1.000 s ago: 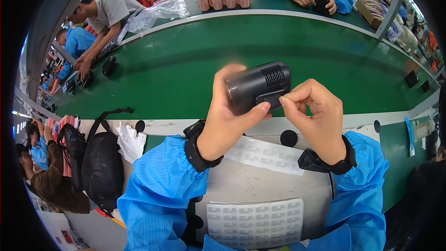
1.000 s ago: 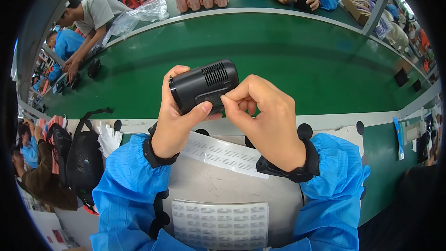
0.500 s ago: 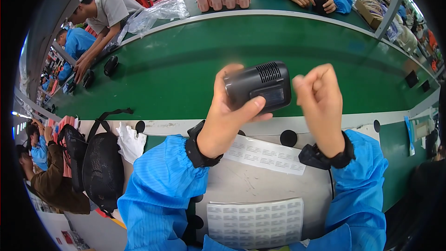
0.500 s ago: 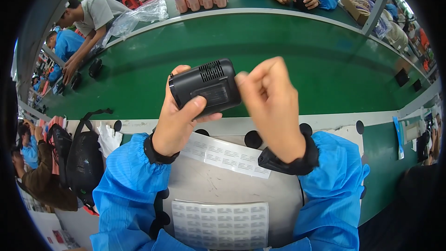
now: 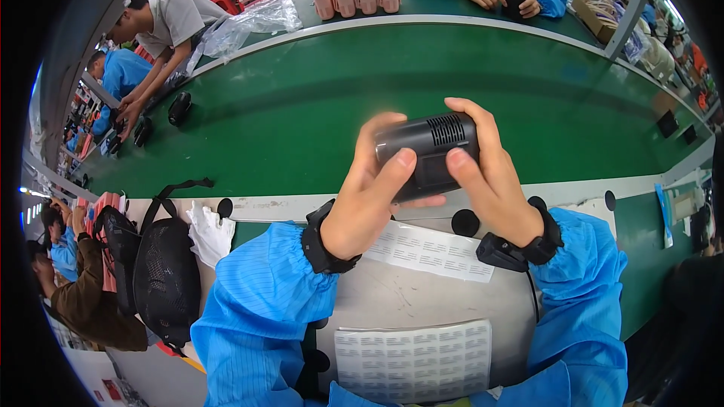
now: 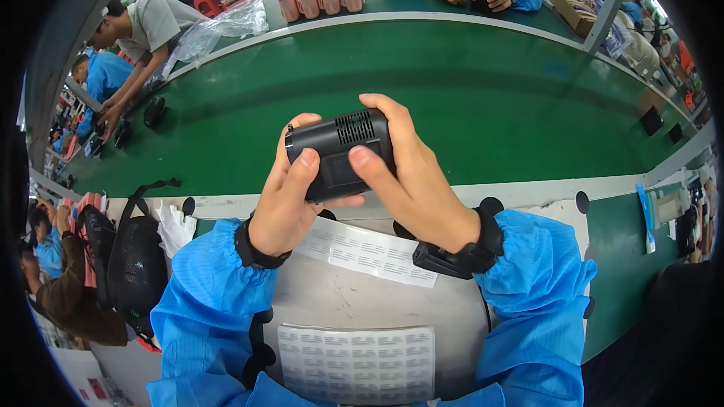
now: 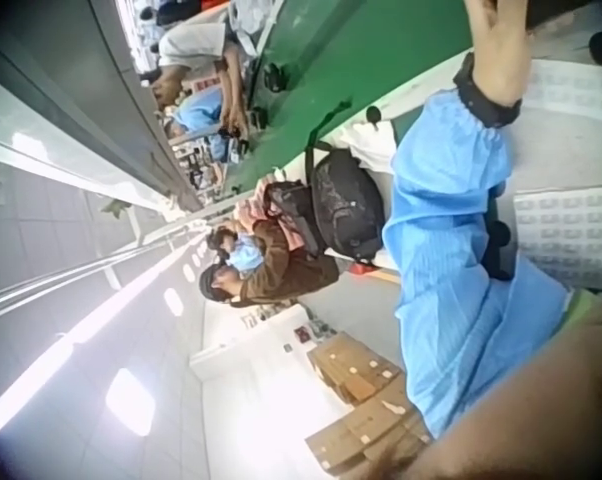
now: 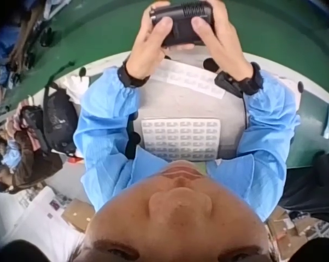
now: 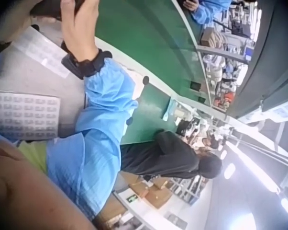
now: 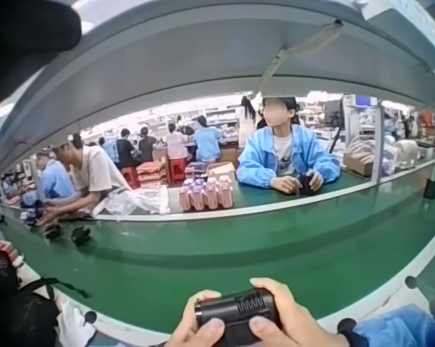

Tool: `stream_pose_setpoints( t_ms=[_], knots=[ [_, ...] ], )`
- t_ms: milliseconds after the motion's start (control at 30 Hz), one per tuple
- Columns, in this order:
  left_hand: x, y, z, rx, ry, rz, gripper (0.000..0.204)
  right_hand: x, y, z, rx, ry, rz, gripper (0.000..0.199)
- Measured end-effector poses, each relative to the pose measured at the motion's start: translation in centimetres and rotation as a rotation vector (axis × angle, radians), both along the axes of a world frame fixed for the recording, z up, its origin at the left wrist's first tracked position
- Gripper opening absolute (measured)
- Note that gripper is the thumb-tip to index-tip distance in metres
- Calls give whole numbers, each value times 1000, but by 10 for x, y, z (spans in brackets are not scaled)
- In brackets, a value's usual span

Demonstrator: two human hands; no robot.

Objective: The person peels a sticker from a sheet by hand, applies it to the back of an electronic device, and presses it down. This process is repeated with several more devices, which are then placed back onto the conveyor belt.

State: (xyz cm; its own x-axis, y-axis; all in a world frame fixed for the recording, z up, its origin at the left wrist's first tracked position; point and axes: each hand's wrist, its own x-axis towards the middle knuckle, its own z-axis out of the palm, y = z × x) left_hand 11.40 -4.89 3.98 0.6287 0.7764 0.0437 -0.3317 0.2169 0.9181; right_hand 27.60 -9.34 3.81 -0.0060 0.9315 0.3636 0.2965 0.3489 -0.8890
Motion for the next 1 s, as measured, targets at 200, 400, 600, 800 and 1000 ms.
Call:
stream_pose_setpoints(
  t_ms=[200,400,600,800,1000],
  knots=[
    [-6,3,2,-58,-4,-22,49,6,7,3,-187,288,129,49],
    [-17,27,-19,413,322,-4,54,32,34,-17,-174,129,67,47],
    [-31,31,-19,963,953,-606,39,109,66,-67,-134,38,-528,53],
    [-27,30,-31,1018,898,-646,29,147,81,-101,255,-651,-1064,53],
    [-46,56,-27,941,856,-111,22,71,53,-31,135,-205,-148,41]
  ],
)
